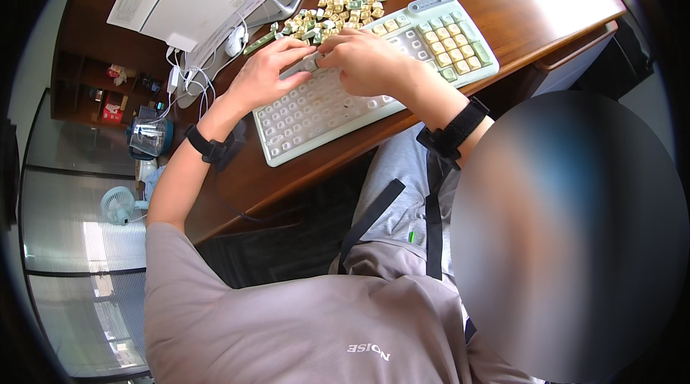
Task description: The recorder is shown installing keycaps onto a mechanical keyboard base at a desk.
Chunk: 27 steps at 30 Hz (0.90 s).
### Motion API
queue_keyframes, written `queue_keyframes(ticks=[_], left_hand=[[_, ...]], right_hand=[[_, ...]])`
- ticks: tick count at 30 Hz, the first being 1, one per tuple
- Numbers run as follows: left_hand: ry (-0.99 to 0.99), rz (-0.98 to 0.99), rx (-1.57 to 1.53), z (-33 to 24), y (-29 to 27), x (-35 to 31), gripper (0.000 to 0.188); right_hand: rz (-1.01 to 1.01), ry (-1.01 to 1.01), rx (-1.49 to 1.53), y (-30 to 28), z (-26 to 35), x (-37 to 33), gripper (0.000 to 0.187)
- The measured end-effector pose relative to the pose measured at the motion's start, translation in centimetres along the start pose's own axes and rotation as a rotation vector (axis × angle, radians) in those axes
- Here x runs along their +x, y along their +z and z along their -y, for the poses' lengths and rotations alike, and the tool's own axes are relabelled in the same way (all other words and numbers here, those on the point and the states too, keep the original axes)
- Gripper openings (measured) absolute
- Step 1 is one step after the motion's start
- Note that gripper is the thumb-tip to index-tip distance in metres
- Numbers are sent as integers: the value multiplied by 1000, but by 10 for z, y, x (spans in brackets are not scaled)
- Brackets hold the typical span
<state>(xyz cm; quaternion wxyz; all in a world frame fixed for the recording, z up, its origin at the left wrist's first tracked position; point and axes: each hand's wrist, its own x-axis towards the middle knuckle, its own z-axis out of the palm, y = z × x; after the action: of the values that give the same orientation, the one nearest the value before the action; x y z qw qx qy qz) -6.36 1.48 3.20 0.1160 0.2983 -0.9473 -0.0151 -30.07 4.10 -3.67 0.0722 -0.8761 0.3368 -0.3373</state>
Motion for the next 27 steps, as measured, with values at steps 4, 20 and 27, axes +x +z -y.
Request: queue_keyframes(ticks=[4,20,27], left_hand=[[-12,1,0,-3,7,3,30],[87,34,15,5,0,11,27],[92,93,-32,8,-3,20,26]], right_hand=[[8,-7,-15,0,-1,-1,44],[-18,-16,-18,5,-4,-1,45],[-14,-3,-8,4,-3,-1,44]])
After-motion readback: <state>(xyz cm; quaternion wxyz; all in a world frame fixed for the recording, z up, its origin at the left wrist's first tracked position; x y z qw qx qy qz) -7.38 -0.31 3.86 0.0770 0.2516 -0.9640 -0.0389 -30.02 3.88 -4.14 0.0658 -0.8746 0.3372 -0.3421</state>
